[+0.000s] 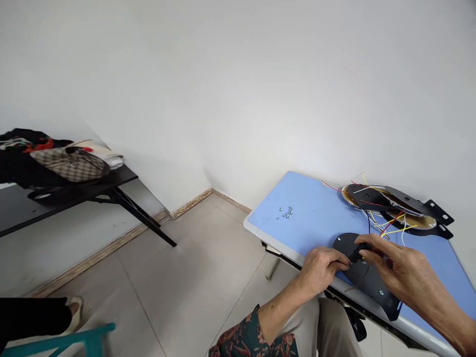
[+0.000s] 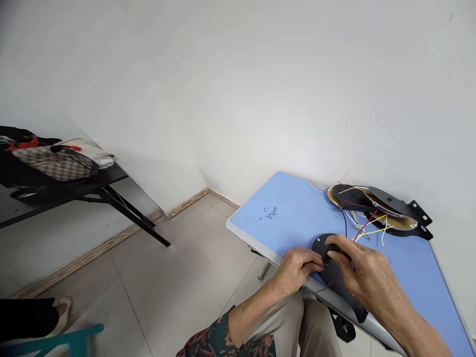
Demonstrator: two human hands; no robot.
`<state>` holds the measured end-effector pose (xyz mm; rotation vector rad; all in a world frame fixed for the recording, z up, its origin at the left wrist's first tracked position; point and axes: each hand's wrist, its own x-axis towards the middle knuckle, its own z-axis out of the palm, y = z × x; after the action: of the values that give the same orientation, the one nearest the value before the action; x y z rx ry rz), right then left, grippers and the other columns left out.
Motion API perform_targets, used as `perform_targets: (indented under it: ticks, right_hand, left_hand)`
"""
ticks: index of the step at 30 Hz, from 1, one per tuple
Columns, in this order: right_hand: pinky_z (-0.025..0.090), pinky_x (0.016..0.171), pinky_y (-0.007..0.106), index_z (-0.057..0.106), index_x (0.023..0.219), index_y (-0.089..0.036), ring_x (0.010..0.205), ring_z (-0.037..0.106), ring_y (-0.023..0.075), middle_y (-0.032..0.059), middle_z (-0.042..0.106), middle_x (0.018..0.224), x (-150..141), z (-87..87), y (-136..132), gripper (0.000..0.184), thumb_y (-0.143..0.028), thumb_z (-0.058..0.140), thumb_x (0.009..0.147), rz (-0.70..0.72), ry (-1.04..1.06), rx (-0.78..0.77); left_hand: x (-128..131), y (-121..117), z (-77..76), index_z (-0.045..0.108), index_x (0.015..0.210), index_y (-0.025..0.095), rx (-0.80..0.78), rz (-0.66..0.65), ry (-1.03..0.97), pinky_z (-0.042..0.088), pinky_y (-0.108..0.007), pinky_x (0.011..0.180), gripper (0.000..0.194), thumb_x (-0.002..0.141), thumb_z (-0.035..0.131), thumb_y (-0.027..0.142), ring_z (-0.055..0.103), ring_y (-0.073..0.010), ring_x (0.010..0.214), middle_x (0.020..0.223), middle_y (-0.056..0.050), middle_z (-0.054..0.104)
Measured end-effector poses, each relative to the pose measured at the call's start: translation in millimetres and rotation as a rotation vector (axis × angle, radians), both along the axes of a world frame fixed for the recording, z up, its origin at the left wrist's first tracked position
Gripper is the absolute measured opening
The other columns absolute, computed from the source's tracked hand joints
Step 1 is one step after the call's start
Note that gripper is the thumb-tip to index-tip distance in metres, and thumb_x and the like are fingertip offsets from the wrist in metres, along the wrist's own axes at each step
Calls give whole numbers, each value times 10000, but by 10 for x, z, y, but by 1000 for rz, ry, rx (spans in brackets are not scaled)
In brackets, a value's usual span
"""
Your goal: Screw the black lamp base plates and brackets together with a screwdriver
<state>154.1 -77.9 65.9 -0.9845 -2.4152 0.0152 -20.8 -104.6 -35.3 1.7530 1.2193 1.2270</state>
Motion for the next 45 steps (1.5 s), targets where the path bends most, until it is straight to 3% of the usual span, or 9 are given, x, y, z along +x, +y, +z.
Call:
perform_targets:
  ticks: [7,13,21,25,27,34,37,40,45]
  right_hand:
    - [293,423,275,626,877,-228,383,519,163,18,660,595,-34,-52,-2,417,-563,402,983,-179,-94,140]
    - [423,482,277,679,1079,-256,500,618,176,26,720,703,-3,39,33,300,-430,453,985,1,-24,-129]
    - [334,453,276,574,783,-225,419,490,142,-10,569,553,-82,-57,-25,405,-573,463,958,-171,-13,79]
    - [364,452,264,654,1002,-227,429,486,134,-7,613,614,-94,22,-17,353,-527,471,978,-51,14,-71]
    - [369,449,262,667,1012,-229,427,476,131,-2,624,623,-83,33,-4,339,-497,459,989,-1,30,-132]
    - [309,454,272,531,700,-230,406,441,128,-33,489,502,-105,-84,-29,462,-618,473,945,-172,27,83]
    - [350,465,267,644,919,-231,432,497,138,-20,579,569,-112,-35,-63,380,-558,460,977,-100,24,-5]
    - [379,476,260,655,1106,-250,442,513,141,-15,635,619,-99,-1,-79,311,-447,432,1014,-11,18,-115]
    - [320,463,267,594,815,-221,408,473,143,-24,545,517,-119,-85,-67,362,-525,481,976,-137,68,19]
  left_hand:
    - [-1,-21,54,771,931,212,-80,40,-6,531,-249,827,117,871,694,148,719,-157,876,945,7,796]
    - [-5,-32,52,764,950,224,-89,44,40,518,-280,892,148,897,652,144,708,-171,921,952,11,795]
    - [0,-54,78,775,917,217,-80,60,26,519,-263,857,111,872,702,145,706,-171,902,934,8,796]
    - [1,-55,79,773,915,210,-78,52,24,521,-266,865,127,888,677,132,713,-171,915,939,9,800]
    - [2,-52,74,772,927,212,-77,43,30,524,-274,882,137,901,659,140,716,-172,923,948,9,801]
    - [9,-48,71,779,916,227,-73,48,75,520,-282,889,118,894,675,175,713,-178,913,943,17,800]
    - [7,-50,67,780,917,232,-78,48,96,518,-286,888,132,901,659,181,710,-181,913,946,18,798]
    - [5,-45,54,779,922,227,-65,52,89,519,-280,882,136,901,657,170,710,-178,906,952,14,798]
    - [17,-35,26,781,932,216,-34,41,74,516,-283,908,157,909,641,149,711,-177,910,964,6,801]
